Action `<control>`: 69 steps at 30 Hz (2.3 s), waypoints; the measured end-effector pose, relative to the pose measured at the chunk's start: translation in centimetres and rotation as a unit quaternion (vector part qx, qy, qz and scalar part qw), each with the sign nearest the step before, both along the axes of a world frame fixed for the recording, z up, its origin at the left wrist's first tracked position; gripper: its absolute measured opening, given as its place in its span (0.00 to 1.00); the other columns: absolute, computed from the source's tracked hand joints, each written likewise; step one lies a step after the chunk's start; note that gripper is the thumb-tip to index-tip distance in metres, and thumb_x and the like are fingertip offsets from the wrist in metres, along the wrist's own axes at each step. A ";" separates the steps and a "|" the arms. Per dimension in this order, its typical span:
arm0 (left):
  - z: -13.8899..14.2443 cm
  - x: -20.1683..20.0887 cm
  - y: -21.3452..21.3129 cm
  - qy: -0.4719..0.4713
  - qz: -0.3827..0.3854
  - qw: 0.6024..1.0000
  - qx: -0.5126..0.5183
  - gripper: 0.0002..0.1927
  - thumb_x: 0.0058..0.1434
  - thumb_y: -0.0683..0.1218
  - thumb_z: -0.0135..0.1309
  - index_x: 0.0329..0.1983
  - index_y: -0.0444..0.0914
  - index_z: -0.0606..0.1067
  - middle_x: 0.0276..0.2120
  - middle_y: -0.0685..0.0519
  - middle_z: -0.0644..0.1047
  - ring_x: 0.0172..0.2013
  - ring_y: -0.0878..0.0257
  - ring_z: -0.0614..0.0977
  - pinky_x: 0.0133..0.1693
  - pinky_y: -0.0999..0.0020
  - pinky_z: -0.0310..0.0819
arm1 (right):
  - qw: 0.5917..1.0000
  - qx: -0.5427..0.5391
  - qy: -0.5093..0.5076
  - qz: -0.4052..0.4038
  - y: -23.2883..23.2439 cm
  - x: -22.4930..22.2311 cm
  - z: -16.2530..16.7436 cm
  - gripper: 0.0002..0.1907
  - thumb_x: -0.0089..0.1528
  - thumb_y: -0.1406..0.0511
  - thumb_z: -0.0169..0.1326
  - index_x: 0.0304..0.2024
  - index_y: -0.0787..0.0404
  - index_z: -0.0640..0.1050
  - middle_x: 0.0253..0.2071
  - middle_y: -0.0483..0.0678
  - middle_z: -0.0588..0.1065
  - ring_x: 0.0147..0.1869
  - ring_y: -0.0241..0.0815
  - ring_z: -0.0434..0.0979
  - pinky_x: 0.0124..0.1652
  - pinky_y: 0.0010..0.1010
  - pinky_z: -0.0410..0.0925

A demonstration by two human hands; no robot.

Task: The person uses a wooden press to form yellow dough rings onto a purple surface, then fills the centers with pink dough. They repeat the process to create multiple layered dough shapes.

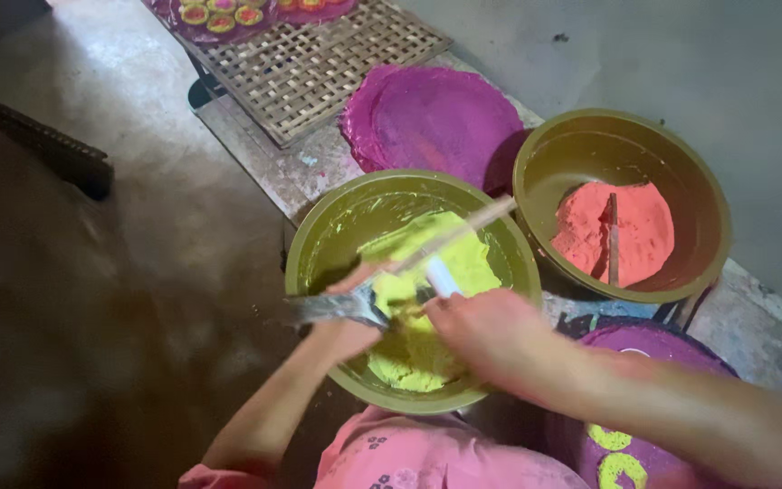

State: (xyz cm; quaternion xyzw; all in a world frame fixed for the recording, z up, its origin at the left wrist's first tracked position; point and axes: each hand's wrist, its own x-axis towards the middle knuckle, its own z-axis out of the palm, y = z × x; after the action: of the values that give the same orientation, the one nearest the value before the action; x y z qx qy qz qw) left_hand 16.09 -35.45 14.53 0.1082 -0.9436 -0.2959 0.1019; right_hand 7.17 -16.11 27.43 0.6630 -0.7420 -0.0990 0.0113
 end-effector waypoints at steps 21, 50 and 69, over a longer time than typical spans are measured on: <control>-2.7 0.3 -3.4 0.155 0.165 0.974 0.003 0.26 0.59 0.49 0.64 0.61 0.43 0.73 0.58 0.49 0.77 0.58 0.57 0.79 0.59 0.61 0.76 | 0.984 -0.059 -0.089 -0.141 1.6 -2.5 1.3 0.18 0.63 0.63 0.50 0.55 0.51 0.76 0.37 0.50 0.80 0.33 0.53 0.83 0.28 0.46 0.72; -4.3 -3.4 -10.3 0.106 0.253 0.912 0.305 0.26 0.62 0.45 0.54 0.65 0.37 0.71 0.53 0.41 0.78 0.48 0.49 0.79 0.48 0.47 0.75 | 0.852 -0.027 -0.475 -0.217 1.3 -3.6 -14.0 0.28 0.68 0.61 0.46 0.72 0.47 0.68 0.30 0.55 0.75 0.30 0.42 0.73 0.37 0.34 0.69; 2.6 1.3 0.6 0.043 -0.211 0.973 0.082 0.20 0.53 0.49 0.67 0.48 0.40 0.77 0.48 0.48 0.79 0.50 0.54 0.79 0.51 0.55 0.72 | 0.843 -0.391 -0.321 0.181 2.7 -4.2 -2.1 0.35 0.63 0.62 0.53 0.73 0.46 0.61 0.68 0.65 0.69 0.63 0.64 0.79 0.53 0.45 0.78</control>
State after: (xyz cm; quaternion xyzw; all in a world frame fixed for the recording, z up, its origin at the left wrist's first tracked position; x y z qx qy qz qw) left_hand 17.44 -34.83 17.18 -0.0981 -0.9125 -0.3912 0.0684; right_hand 2.93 -13.37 25.35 0.7210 -0.5477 0.4217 0.0485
